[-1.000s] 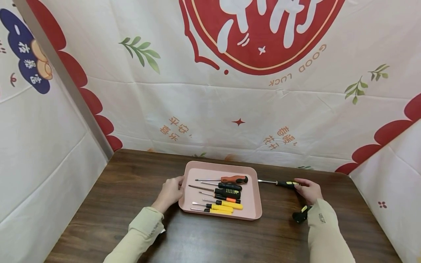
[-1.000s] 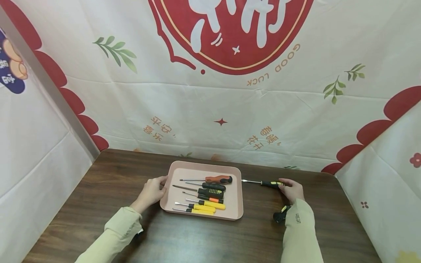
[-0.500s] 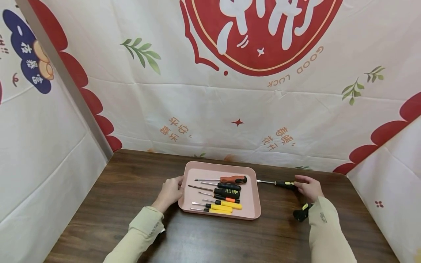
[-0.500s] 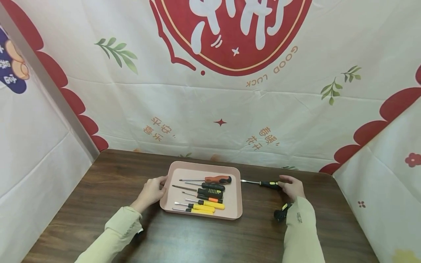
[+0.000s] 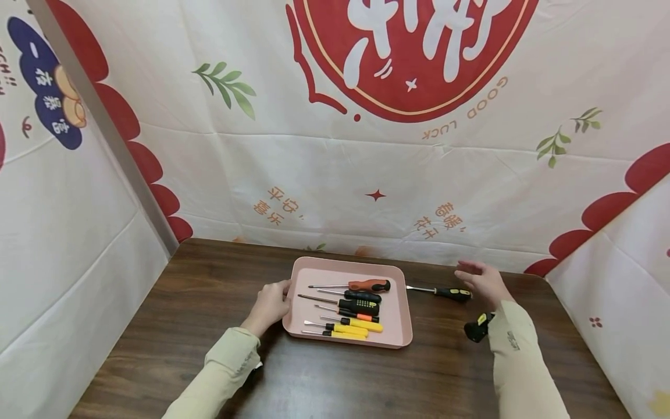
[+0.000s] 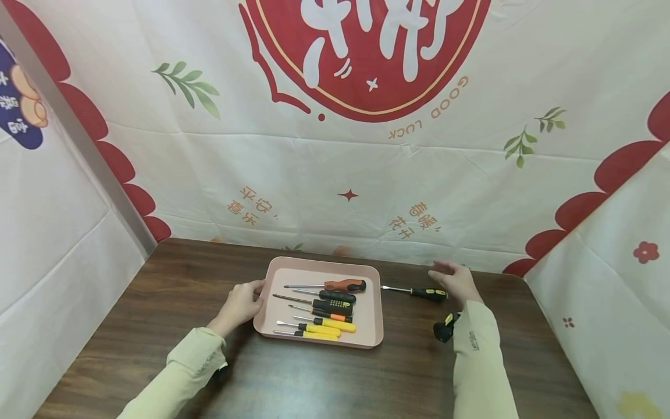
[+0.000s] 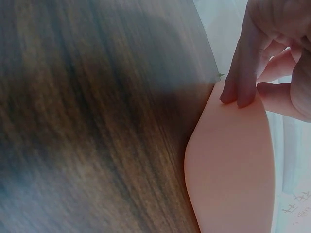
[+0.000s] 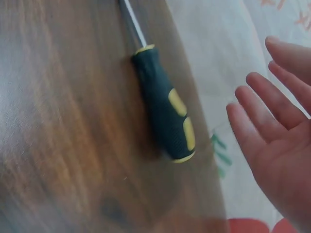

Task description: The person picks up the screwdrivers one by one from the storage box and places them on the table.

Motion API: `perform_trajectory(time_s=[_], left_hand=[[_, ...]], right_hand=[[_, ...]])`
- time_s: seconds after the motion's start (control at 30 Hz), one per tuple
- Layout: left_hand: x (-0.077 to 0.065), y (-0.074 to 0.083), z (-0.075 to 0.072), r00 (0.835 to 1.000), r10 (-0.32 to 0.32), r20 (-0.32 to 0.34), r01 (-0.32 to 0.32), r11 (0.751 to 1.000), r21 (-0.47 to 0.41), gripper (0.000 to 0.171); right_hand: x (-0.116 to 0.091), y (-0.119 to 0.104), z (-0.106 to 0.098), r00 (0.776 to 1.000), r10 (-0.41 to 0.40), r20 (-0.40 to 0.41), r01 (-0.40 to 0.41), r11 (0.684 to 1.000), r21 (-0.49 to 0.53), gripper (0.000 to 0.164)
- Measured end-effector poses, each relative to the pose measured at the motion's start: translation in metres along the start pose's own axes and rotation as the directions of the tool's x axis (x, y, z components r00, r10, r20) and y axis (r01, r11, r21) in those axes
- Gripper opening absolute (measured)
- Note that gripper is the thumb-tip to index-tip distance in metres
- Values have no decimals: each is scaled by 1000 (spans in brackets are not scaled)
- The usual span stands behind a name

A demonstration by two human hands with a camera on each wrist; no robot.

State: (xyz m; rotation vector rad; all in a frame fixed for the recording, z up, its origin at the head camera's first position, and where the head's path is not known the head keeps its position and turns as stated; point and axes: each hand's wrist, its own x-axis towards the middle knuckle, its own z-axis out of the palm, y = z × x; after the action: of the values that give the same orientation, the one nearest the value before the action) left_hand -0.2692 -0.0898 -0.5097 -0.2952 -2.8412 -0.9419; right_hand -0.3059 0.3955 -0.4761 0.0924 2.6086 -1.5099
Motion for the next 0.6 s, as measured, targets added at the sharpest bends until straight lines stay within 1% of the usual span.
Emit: perform_trajectory(time_s=[0.1,0.13,0.2,0.27,0.33,0.37,0.47,0.6], left_hand=[[0,0,0,1000,-12,9,12,1000,-7,39],[0,0,0,1000,-15,11,15,1000,-10,39],[0,0,0,1000,-15,14,15,1000,-13,39],[0,0,-1,1000,-15,18,15,1000,-14,39],[0,0,-1,1000,-16,18,16,1000,-10,39],[0,0,-1,1000,-18,19,18,1000,-9,39],[0,0,-1,1000,-19,23,19,1000,-10,38],[0,1,-1,1000,-9,25,9,1000,-17,37]], right_hand=[[3,-6,2,998,-44,36,42,997,58,68],[6,-5,2,995,-80,57,73,991,116,66],[3,-21,8,991,-111,71,105,990,92,68],[4,-31,14,985,-159,68,155,986,67,64],[5,-43,21,975,-210,76,209,978,20,59],[4,-53,25,973,-218,72,221,975,-34,61],[5,-70,36,955,-278,103,284,958,-44,55],[5,-91,49,936,-311,162,322,946,-43,51]])
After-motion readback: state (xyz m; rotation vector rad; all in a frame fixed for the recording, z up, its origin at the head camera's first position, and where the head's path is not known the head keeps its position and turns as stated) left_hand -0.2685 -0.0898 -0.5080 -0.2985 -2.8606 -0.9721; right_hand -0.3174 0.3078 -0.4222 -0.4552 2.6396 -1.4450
